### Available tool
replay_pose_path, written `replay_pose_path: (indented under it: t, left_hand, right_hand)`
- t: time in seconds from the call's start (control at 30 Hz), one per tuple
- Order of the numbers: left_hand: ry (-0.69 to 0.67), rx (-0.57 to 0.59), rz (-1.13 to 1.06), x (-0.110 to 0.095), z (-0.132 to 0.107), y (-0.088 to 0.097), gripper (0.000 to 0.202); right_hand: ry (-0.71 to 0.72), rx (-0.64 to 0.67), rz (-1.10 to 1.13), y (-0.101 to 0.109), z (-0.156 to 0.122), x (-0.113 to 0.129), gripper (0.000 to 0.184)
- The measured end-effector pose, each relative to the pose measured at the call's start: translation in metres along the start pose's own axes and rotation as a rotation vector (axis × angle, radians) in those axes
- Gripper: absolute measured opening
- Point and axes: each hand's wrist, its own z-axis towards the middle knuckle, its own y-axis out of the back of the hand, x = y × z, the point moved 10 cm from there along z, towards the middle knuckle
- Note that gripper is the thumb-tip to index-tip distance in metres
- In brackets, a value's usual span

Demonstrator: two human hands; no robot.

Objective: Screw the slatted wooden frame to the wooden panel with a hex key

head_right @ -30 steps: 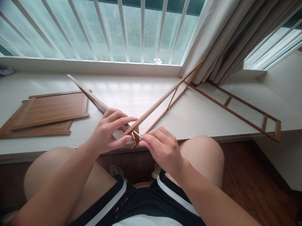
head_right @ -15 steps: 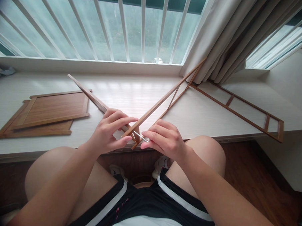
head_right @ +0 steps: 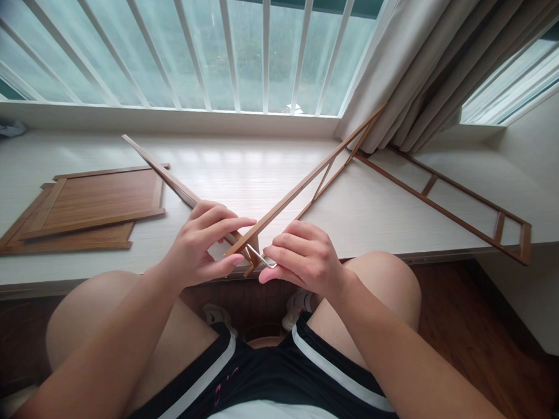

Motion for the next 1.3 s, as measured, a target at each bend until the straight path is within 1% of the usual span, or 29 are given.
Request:
replay_pose_path:
  t: [0.2, 0.3, 0.43, 0.53, 0.63, 0.73, 0.8, 0.93, 1.07, 1.3]
  left_hand:
    - [-0.011, -0.003, 0.0, -0.001, 0.0, 0.0, 0.046]
    - [-0.014, -0.006, 0.0, -0.001, 0.0, 0.0, 0.046]
    - [-0.013, -0.003, -0.002, -0.001, 0.001, 0.0, 0.045]
    - [-0.009, -0.004, -0.005, -0.001, 0.001, 0.0, 0.045]
    - [-0.002, -0.004, 0.003, -0.001, 0.001, 0.0, 0.045]
    - [0.003, -0.003, 0.012, 0.0, 0.001, -0.001, 0.045]
    - [0.005, -0.003, 0.011, 0.0, 0.001, -0.001, 0.045]
    - [0.011, 0.001, 0.009, 0.001, 0.001, -0.002, 0.046]
    - [0.023, 0.009, 0.012, 0.003, 0.001, -0.002, 0.046]
    - [0.011, 0.016, 0.01, 0.002, 0.001, -0.002, 0.046]
  right_hand:
    - [-0.016, -0.012, 0.005, 0.0, 0.0, -0.001, 0.029]
    - [-0.009, -0.01, 0.015, -0.002, 0.0, -0.001, 0.025]
    - [-0.046, -0.025, 0.051, -0.005, -0.002, -0.001, 0.021]
    - [-0.119, -0.057, 0.1, -0.007, -0.004, -0.001, 0.017]
    - [-0.227, -0.124, 0.164, -0.009, -0.008, -0.002, 0.015]
    - [-0.321, -0.177, 0.215, -0.011, -0.013, -0.003, 0.015]
    - [-0.353, -0.189, 0.234, -0.013, -0.016, -0.005, 0.016]
    - [-0.321, -0.162, 0.212, -0.013, -0.017, -0.005, 0.018]
    - [-0.273, -0.115, 0.178, -0.011, -0.014, -0.002, 0.008]
    - [-0.295, -0.083, 0.159, -0.007, -0.01, 0.0, 0.006]
